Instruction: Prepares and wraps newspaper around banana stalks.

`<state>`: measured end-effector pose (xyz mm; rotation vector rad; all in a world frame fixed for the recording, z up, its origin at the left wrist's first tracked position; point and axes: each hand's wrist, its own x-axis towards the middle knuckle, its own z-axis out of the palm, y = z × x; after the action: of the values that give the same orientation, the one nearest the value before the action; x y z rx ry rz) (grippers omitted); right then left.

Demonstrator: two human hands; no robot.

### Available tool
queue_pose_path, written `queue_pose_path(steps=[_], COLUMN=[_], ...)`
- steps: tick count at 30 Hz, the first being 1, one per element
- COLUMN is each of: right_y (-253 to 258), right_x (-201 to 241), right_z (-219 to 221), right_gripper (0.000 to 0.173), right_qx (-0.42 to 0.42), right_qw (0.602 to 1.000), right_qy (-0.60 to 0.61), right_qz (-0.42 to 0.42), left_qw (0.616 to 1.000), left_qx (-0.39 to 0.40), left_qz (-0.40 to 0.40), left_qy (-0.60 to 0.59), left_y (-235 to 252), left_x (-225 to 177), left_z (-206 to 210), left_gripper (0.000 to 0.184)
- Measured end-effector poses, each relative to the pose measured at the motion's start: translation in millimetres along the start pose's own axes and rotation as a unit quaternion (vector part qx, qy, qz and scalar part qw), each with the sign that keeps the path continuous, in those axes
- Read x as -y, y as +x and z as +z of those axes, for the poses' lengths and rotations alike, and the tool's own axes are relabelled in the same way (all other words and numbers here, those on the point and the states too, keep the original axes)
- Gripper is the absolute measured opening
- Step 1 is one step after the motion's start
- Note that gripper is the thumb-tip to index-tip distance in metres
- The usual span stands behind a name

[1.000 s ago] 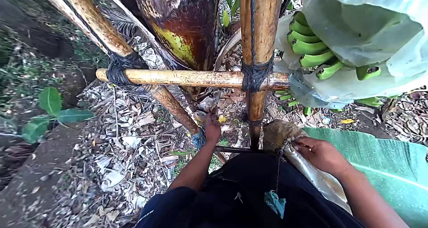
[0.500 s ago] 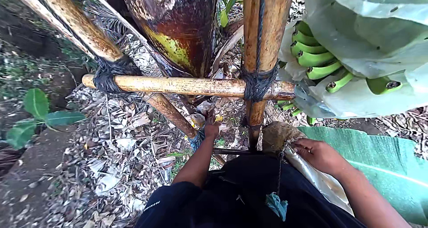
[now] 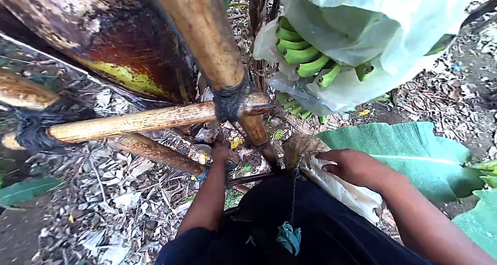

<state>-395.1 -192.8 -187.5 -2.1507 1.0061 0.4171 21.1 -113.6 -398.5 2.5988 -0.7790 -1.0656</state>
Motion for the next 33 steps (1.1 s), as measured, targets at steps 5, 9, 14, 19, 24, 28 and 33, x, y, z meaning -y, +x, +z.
queue_pose_path(steps=[5, 9, 14, 19, 24, 28, 33], right_y=[-47.9, -61.2, -62.7, -86.3, -122.6, -108.0, -79.9], right_x=[6.1, 30.0, 42.7, -1.1, -33.9, -19.6, -1.2], right_z=[-33.3, -29.2, -12.0, -7.0, 18.8, 56.1, 101.3], right_gripper=[0.030, 0.031, 0.044, 0.021, 0.045, 0.045, 0.046], right_qx=[-0.250, -0.326, -0.292, -0.392, -0.432, -0.252, -0.165], right_qw=[0.958, 0.909, 0.891, 0.909, 0.892, 0.958, 0.958], right_qy=[0.019, 0.092, 0.164, 0.112, 0.075, 0.078, 0.216], right_qz=[-0.139, -0.244, -0.305, -0.084, 0.110, 0.115, 0.091], left_qw=[0.968, 0.824, 0.727, 0.702, 0.739, 0.658, 0.637], left_qx=[0.107, 0.257, 0.295, 0.386, 0.231, 0.227, 0.214], left_qz=[0.194, 0.487, 0.619, 0.592, 0.549, 0.523, 0.551], left_qy=[-0.117, -0.133, -0.021, 0.088, 0.314, 0.492, 0.495], left_y=[-90.7, -204.1, -263.4, -262.8, -236.0, -233.8, -248.6], left_x=[-6.4, -64.4, -185.9, -227.7, -250.7, -252.5, -272.7], left_z=[-58.3, -102.5, -79.2, -39.0, -0.7, 36.3, 42.0], left_gripper=[0.034, 0.028, 0.046, 0.062, 0.051, 0.036, 0.036])
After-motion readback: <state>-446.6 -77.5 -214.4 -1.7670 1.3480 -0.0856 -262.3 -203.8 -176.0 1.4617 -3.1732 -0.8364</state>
